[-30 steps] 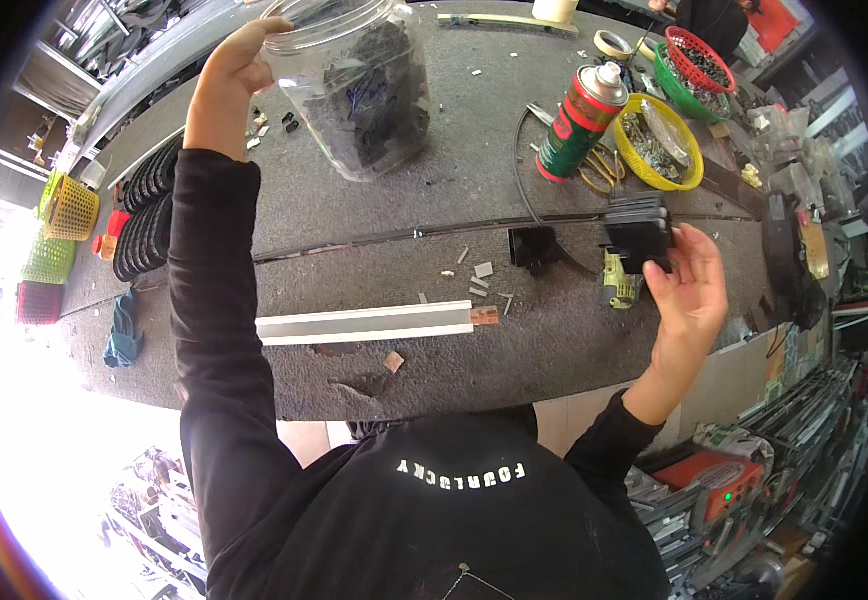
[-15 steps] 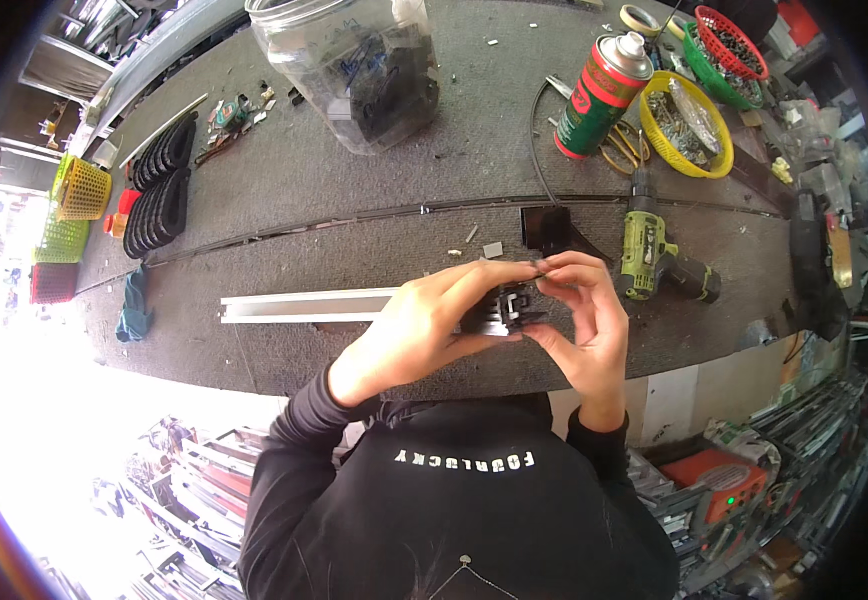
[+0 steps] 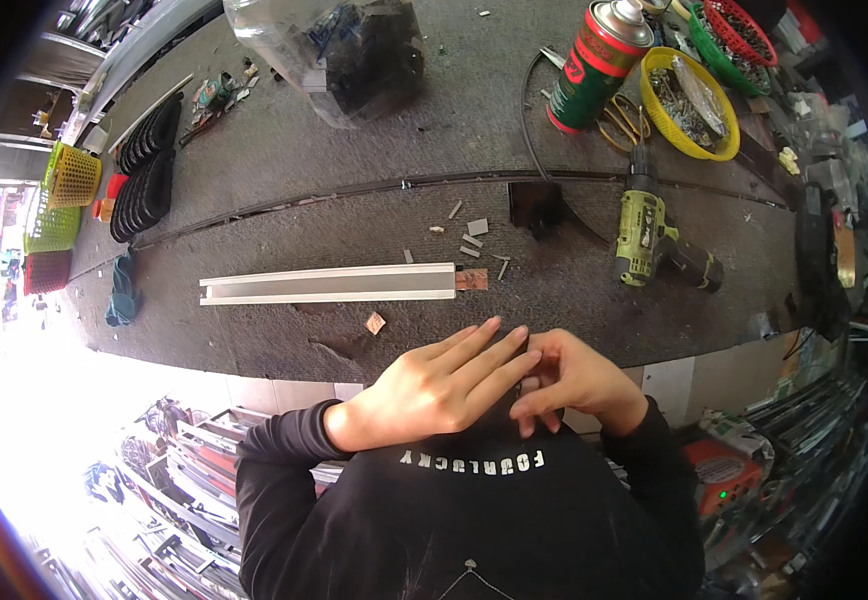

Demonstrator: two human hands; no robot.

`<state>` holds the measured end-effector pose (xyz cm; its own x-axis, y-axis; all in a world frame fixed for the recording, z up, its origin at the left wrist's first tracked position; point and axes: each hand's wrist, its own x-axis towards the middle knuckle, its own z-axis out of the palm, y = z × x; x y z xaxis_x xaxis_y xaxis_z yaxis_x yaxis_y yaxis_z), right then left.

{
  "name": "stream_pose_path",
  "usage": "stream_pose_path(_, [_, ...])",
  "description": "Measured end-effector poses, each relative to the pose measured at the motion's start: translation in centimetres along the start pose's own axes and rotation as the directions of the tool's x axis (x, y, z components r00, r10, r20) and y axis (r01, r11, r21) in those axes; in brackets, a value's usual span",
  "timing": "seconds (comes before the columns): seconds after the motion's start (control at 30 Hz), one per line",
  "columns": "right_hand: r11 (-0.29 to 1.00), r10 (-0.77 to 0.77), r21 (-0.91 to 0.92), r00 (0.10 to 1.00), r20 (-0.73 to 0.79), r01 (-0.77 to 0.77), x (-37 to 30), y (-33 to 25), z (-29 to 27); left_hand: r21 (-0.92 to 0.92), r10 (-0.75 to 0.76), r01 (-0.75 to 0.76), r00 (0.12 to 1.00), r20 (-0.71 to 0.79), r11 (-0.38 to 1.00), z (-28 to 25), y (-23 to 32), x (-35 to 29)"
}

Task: The person retrieves a black plastic component from a clear container, then uses a cordless drill to fasten it to a white aluminum profile. The person also uses a screwdriver to adjust the assembly and places the finished piece on the workbench.

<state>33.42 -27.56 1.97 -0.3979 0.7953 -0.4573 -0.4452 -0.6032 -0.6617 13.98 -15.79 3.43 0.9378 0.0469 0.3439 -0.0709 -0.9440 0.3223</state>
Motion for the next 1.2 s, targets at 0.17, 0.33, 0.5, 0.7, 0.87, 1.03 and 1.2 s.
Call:
stream_pose_path(0.17, [0.998,0.0,0.056,0.995,0.1,-0.005,0.2,1.2,-0.4,-0.135,-0.013,0.023,0.997,0.073,0.991,-0.3,0.4,-0.4])
stream_pose_path(0.33, [0.998,0.009,-0.058,0.992,0.125,-0.002,-0.9,0.8,0.1,-0.1,0.119,-0.113,0.992,0.05,0.989,-1.1,1.0,-0.4])
stream_pose_path(0.5, [0.995,-0.065,-0.066,0.991,0.116,0.073,-1.8,0.4,0.8,-0.034,0.201,-0.2,0.979,0.032,0.979,-2.3,1.5,0.4])
stream_pose_path(0.7, [0.985,-0.112,-0.117,0.989,0.1,0.123,-2.7,1.1,0.7,0.018,0.285,-0.286,0.957,0.057,0.958,-3.0,1.4,1.2])
stream_pose_path(0.87, [0.934,-0.169,-0.312,0.985,0.043,0.174,-4.4,0.8,-0.1,0.065,0.295,-0.302,0.951,0.093,0.951,-3.7,0.5,1.1])
stream_pose_path(1.03, [0.817,-0.575,-0.298,0.671,-0.467,0.493,-9.8,-1.5,-4.9,0.074,-0.203,0.219,0.963,-0.179,0.973,-7.2,-5.3,-0.2])
stream_pose_path(1.2, [0.361,-0.845,-0.925,0.462,-0.268,0.123,-1.1,3.3,-7.4,0.074,-0.355,0.357,0.934,-0.038,0.931,-2.9,-10.3,0.3])
